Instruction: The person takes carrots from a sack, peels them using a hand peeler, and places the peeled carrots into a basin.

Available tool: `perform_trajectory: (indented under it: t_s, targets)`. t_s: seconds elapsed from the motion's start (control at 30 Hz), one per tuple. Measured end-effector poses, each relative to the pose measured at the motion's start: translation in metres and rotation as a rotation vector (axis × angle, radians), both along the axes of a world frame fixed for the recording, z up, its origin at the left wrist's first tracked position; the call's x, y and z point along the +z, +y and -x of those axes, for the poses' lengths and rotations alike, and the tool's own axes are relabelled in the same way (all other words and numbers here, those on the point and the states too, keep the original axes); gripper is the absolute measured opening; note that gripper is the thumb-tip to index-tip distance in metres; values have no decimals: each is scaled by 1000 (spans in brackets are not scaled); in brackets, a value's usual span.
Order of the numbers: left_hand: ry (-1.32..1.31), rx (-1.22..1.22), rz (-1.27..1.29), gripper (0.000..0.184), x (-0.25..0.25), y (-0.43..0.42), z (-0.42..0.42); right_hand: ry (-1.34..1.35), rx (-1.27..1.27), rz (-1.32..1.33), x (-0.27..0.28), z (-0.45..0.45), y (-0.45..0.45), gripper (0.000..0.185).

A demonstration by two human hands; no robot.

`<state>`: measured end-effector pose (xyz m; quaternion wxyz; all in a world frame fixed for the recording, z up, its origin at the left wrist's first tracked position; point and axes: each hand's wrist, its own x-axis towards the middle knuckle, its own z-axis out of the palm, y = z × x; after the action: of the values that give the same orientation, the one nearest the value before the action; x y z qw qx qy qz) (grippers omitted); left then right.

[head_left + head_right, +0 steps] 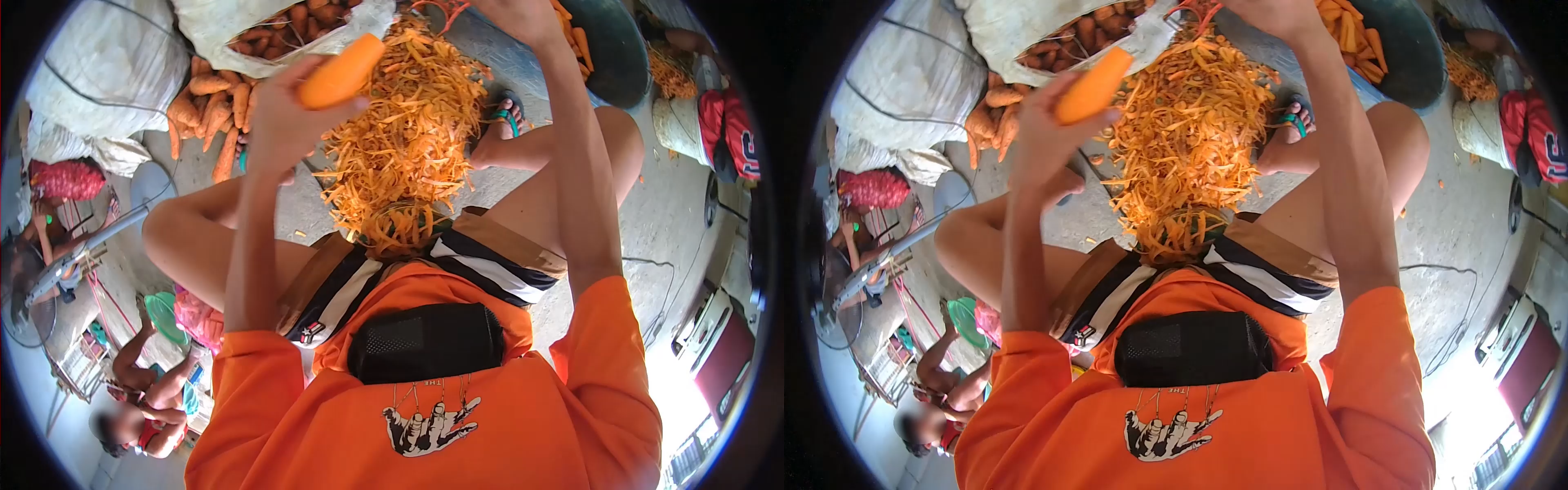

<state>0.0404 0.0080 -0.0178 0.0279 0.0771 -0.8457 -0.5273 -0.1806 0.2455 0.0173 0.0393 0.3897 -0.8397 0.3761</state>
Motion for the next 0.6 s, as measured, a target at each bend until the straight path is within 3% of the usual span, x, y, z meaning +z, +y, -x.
perform_trajectory:
  t_s: [0.03, 0.1, 0.13, 0.2, 0.23, 0.3, 0.37, 0.43, 0.47, 0.6]
  targets:
    - [4, -11, -9, 52, 5, -6, 1, -74, -20, -23, 1, 0, 3, 28]
    - [216, 200, -373, 53, 16, -15, 0, 38, 26, 10, -4, -4, 4, 29]
    - [222, 207, -368, 53, 11, -17, 0, 41, 75, -58, -4, -8, 2, 29]
    - [165, 494, -1229, 57, -9, -21, 1, 58, 153, -133, -7, -15, -7, 35]
    - [175, 497, -1224, 57, -13, -22, 3, 63, 161, -126, -8, -18, -12, 35]
    - [161, 585, -1449, 59, -22, -22, 7, 77, 228, -260, -11, -22, -18, 26]
    - [153, 559, -1453, 56, -33, -29, 9, 187, 199, -179, -47, -20, -20, 29]
    - [154, 472, -1069, 57, -31, -25, 10, 93, 186, -343, -43, -22, -24, 42]
    - [123, 452, -998, 60, -28, -22, 10, 106, 187, -338, -43, -24, -26, 40]
    - [88, 391, -1233, 53, -34, -15, 10, 32, 198, -359, -42, -30, -29, 39]
